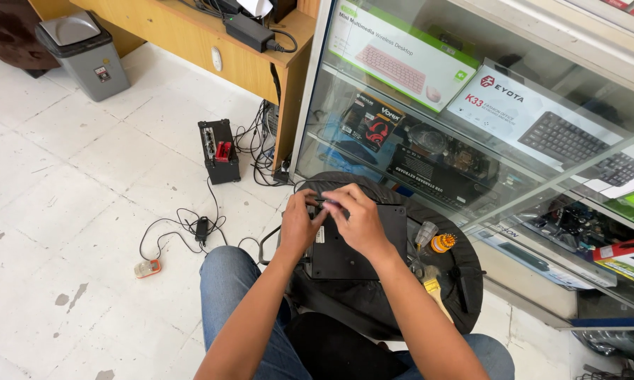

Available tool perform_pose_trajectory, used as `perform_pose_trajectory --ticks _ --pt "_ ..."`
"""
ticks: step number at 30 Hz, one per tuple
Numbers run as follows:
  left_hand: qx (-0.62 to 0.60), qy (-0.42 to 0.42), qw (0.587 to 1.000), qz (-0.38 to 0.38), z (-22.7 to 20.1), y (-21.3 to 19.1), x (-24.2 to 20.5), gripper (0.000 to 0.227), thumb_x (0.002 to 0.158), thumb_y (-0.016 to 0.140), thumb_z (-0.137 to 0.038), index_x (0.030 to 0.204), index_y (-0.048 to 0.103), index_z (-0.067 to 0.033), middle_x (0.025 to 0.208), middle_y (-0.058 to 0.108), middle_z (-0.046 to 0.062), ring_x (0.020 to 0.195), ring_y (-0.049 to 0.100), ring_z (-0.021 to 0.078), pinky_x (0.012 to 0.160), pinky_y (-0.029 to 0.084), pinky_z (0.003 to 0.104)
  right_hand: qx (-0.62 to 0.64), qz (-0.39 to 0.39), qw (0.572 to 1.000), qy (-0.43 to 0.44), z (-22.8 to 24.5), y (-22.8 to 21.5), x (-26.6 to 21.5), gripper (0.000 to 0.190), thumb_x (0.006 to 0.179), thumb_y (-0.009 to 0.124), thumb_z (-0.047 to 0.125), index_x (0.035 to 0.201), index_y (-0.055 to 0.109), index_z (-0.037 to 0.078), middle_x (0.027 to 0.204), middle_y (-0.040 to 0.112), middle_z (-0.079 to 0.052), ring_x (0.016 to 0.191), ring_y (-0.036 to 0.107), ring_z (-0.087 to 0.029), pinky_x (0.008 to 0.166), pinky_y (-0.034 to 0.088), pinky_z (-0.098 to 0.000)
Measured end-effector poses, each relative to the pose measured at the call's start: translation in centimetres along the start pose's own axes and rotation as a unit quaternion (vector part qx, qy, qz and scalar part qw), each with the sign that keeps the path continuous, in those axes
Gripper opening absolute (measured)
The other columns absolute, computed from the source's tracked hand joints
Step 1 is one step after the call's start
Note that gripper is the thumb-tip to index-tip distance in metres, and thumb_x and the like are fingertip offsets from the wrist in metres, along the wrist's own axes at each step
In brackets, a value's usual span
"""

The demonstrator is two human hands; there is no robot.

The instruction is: Unscrewing an electronic device, opening its casing, and cleaning the internal components with an air blower.

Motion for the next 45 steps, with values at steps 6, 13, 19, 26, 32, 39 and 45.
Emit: perform_pose_trajectory --ticks 6,13,19,26,32,39,45 --pt "-0.008 -0.001 0.999 0.039 -2.4 -1.3 -0.4 0.051 0.092 0.076 -0.006 0.137 0.055 -0.0044 0.116 0.076 0.001 0.118 0.062 0.0213 0.101 0.056 0.036 0.009 0.063 0.995 0.073 -1.0 -0.2 0.3 0.019 0.091 0.066 0.0 0.108 0.072 0.005 0.088 0.071 -0.013 0.063 0.069 -0.027 0.052 0.058 -0.0331" --pt "0.04 -0.008 0.999 -0.033 0.6 -0.2 -0.6 0.037 0.085 0.087 -0.016 0.112 0.062 -0.0154 0.098 0.076 -0.011 0.107 0.065 0.0126 0.099 0.056 0.035 0.041 0.019 0.998 0.045 -0.2 -0.5 0.5 0.008 0.088 0.076 0.004 0.096 0.077 0.006 0.096 0.068 -0.012 0.07 0.071 -0.026 0.058 0.061 -0.0344" --pt "-0.01 -0.008 1.0 -0.019 -1.4 -1.3 -0.3 0.049 0.083 0.09 -0.018 0.121 0.06 -0.01 0.1 0.076 -0.001 0.102 0.065 0.0192 0.093 0.06 0.039 0.065 0.018 0.993 0.095 -1.5 -0.9 0.4 0.022 0.088 0.075 0.001 0.109 0.075 0.008 0.094 0.072 -0.01 0.072 0.074 -0.027 0.06 0.061 -0.0317" --pt "-0.009 -0.018 1.0 -0.015 0.1 -0.4 -0.8 0.03 0.09 0.082 -0.011 0.112 0.062 -0.0133 0.1 0.074 -0.007 0.104 0.065 0.0135 0.091 0.062 0.034 0.07 0.031 0.99 0.118 -2.0 -0.4 0.0 0.014 0.084 0.075 0.003 0.097 0.07 0.006 0.096 0.073 -0.013 0.073 0.073 -0.03 0.062 0.061 -0.0351" --pt "-0.028 -0.02 0.999 -0.007 -0.8 -1.0 -0.2 0.039 0.09 0.085 -0.019 0.119 0.06 -0.011 0.101 0.071 -0.001 0.102 0.064 0.0187 0.086 0.063 0.038 0.058 -0.005 0.992 0.114 -2.3 -0.9 0.0 0.015 0.091 0.074 0.004 0.106 0.072 0.006 0.091 0.071 -0.011 0.067 0.072 -0.025 0.058 0.058 -0.0301" --pt "-0.043 -0.006 0.999 0.024 -0.8 -0.4 -1.0 0.036 0.097 0.071 -0.003 0.132 0.063 -0.0083 0.115 0.075 -0.002 0.12 0.062 0.0192 0.097 0.061 0.038 0.094 0.027 0.988 0.12 -3.1 -0.1 -0.2 0.015 0.085 0.069 -0.004 0.094 0.07 0.008 0.088 0.073 -0.011 0.062 0.069 -0.024 0.052 0.054 -0.0278" --pt "-0.006 -0.036 0.999 -0.024 0.4 -0.6 -0.3 0.04 0.084 0.09 -0.02 0.115 0.064 -0.013 0.092 0.071 -0.005 0.093 0.063 0.0154 0.081 0.063 0.035 0.118 -0.009 0.983 0.144 -4.1 0.5 -1.1 0.017 0.089 0.08 0.012 0.1 0.07 0.005 0.095 0.076 -0.012 0.066 0.071 -0.022 0.054 0.057 -0.0287"
Point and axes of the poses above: each hand's wrist, its own x-axis towards the middle knuckle, its own y-axis out of the palm, z = x × y, the point moved 9 cm from there along x, towards the middle knuckle
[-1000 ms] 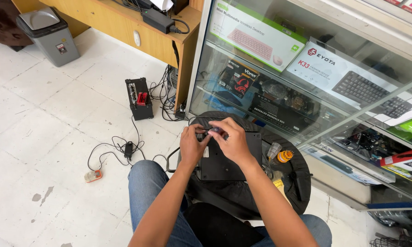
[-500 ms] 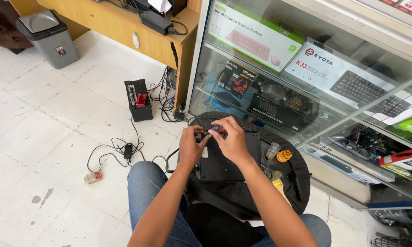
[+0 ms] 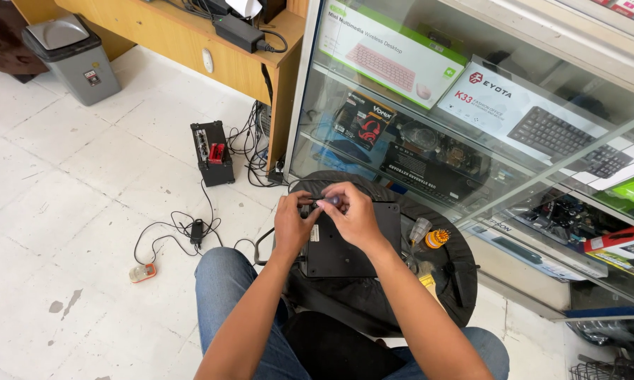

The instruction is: Unscrewing an electronic device, opening its casing, and cleaning the internal components with an air blower.

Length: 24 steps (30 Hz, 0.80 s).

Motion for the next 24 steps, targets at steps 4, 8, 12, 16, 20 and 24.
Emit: perform_pose_trajectory --ticks 4,8,12,16,20,24 --pt "-0.006 0.02 1.0 0.003 -1.1 -0.6 0.2 0.053 0.079 0.093 -0.02 0.123 0.064 -0.0127 0.096 0.073 -0.002 0.093 0.063 0.0171 0.082 0.061 0.035 -0.069 -0.017 0.996 -0.045 0.2 -0.6 -0.1 0.013 0.086 0.083 0.01 0.097 0.076 0.007 0.101 0.069 -0.01 0.074 0.073 -0.028 0.055 0.06 -0.0308" --pt "-0.034 0.036 0.998 0.032 -2.6 -0.9 -0.4 0.05 0.086 0.082 -0.007 0.133 0.064 -0.0096 0.11 0.078 -0.001 0.103 0.064 0.019 0.089 0.06 0.035 0.012 -0.002 1.0 -0.008 -0.9 -0.8 0.0 0.026 0.085 0.082 0.005 0.111 0.077 0.007 0.094 0.071 -0.01 0.072 0.073 -0.023 0.058 0.06 -0.028" --pt "-0.022 0.012 0.999 0.022 0.7 0.5 -0.7 0.037 0.086 0.084 -0.01 0.119 0.068 -0.0147 0.103 0.077 -0.005 0.103 0.064 0.0163 0.09 0.061 0.031 0.012 0.039 0.999 0.01 1.1 -0.2 0.5 0.023 0.086 0.071 -0.006 0.106 0.073 0.005 0.089 0.076 -0.014 0.069 0.073 -0.025 0.053 0.057 -0.0281" --pt "-0.019 -0.012 1.0 0.02 0.3 0.6 0.0 0.034 0.087 0.086 -0.017 0.11 0.062 -0.014 0.094 0.07 -0.002 0.095 0.061 0.0181 0.082 0.061 0.036 -0.015 0.042 0.999 -0.02 1.0 0.0 0.3 0.021 0.082 0.068 -0.008 0.095 0.073 0.008 0.093 0.076 -0.01 0.072 0.072 -0.027 0.053 0.057 -0.0277" --pt "0.009 0.019 1.0 0.011 -0.6 0.3 0.1 0.047 0.082 0.087 -0.014 0.121 0.06 -0.0128 0.101 0.069 0.001 0.096 0.062 0.0201 0.086 0.059 0.036 -0.038 0.005 0.998 -0.055 0.6 -0.1 -0.2 0.013 0.085 0.079 0.008 0.098 0.077 0.009 0.103 0.069 -0.011 0.076 0.072 -0.027 0.058 0.06 -0.0313" --pt "-0.016 0.024 0.998 0.063 -2.6 -0.9 -0.4 0.049 0.089 0.077 -0.003 0.136 0.065 -0.0096 0.115 0.078 0.001 0.108 0.064 0.0209 0.096 0.057 0.036 -0.004 0.008 1.0 -0.01 0.3 -0.3 0.3 0.03 0.085 0.078 0.001 0.114 0.076 0.007 0.097 0.076 -0.012 0.079 0.075 -0.028 0.059 0.06 -0.0294"
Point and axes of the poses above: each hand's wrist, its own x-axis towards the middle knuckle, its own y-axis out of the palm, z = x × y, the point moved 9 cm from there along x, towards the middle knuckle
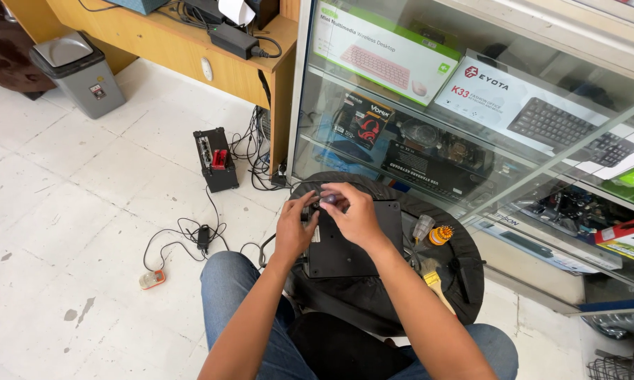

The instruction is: Unscrewing an electronic device, opening its casing, and cleaning the internal components with an air blower.

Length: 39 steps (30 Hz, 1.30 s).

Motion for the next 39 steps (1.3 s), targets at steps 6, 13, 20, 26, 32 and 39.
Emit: perform_pose_trajectory --ticks 6,13,20,26,32,39 --pt "0.026 -0.011 0.999 -0.029 2.7 0.8 0.2 0.045 0.084 0.085 -0.014 0.127 0.069 -0.0149 0.108 0.08 -0.004 0.103 0.064 0.0173 0.095 0.058 0.035 -0.002 0.031 0.999 0.041 -0.2 0.3 -0.2 0.027 0.084 0.071 -0.005 0.109 0.074 0.005 0.091 0.078 -0.016 0.07 0.072 -0.029 0.054 0.059 -0.0312" --pt "-0.034 -0.06 0.995 -0.066 2.9 0.6 -0.5 0.041 0.087 0.087 -0.018 0.123 0.068 -0.012 0.105 0.079 0.004 0.096 0.074 0.0245 0.085 0.063 0.041 0.185 -0.166 0.966 0.072 -2.2 -6.5 -3.8 0.036 0.1 0.063 0.012 0.135 0.057 0.006 0.101 0.076 -0.016 0.078 0.067 -0.015 0.063 0.055 -0.0232" --pt "-0.143 -0.004 0.989 -0.034 -4.9 3.4 -5.0 0.042 0.082 0.086 0.001 0.119 0.069 -0.0077 0.105 0.078 0.008 0.098 0.076 0.0268 0.088 0.063 0.039 0.313 -0.364 0.864 0.155 -5.6 -14.8 -15.9 0.026 0.101 0.053 0.008 0.125 0.057 0.002 0.083 0.059 -0.013 0.056 0.051 -0.016 0.047 0.046 -0.0272" --pt "-0.201 0.142 0.957 0.155 -13.1 10.3 -12.4 0.034 0.087 0.08 -0.002 0.119 0.069 -0.0058 0.112 0.076 0.008 0.101 0.074 0.0193 0.095 0.058 0.03 0.087 -0.23 0.883 0.399 -7.6 -11.1 -25.7 0.021 0.085 0.081 0.019 0.104 0.08 0.01 0.098 0.08 -0.002 0.092 0.07 -0.01 0.087 0.051 -0.0241" --pt "-0.222 0.191 0.93 0.221 -14.7 12.0 -14.2 0.049 0.09 0.077 0.002 0.136 0.059 -0.0013 0.126 0.068 0.016 0.109 0.073 0.0242 0.101 0.059 0.035 0.055 -0.231 0.851 0.469 -8.3 -12.1 -28.9 0.024 0.086 0.079 0.021 0.108 0.083 0.011 0.102 0.082 -0.004 0.096 0.072 -0.014 0.088 0.053 -0.0281" --pt "-0.033 0.132 0.989 0.062 -8.5 5.4 -8.6 0.044 0.092 0.079 -0.019 0.132 0.064 -0.0054 0.125 0.068 0.012 0.117 0.064 0.0279 0.105 0.051 0.037 -0.201 -0.142 0.836 0.491 -19.6 -18.0 -28.1 0.034 0.09 0.073 0.029 0.121 0.074 0.013 0.122 0.073 -0.01 0.115 0.068 -0.028 0.096 0.051 -0.04"
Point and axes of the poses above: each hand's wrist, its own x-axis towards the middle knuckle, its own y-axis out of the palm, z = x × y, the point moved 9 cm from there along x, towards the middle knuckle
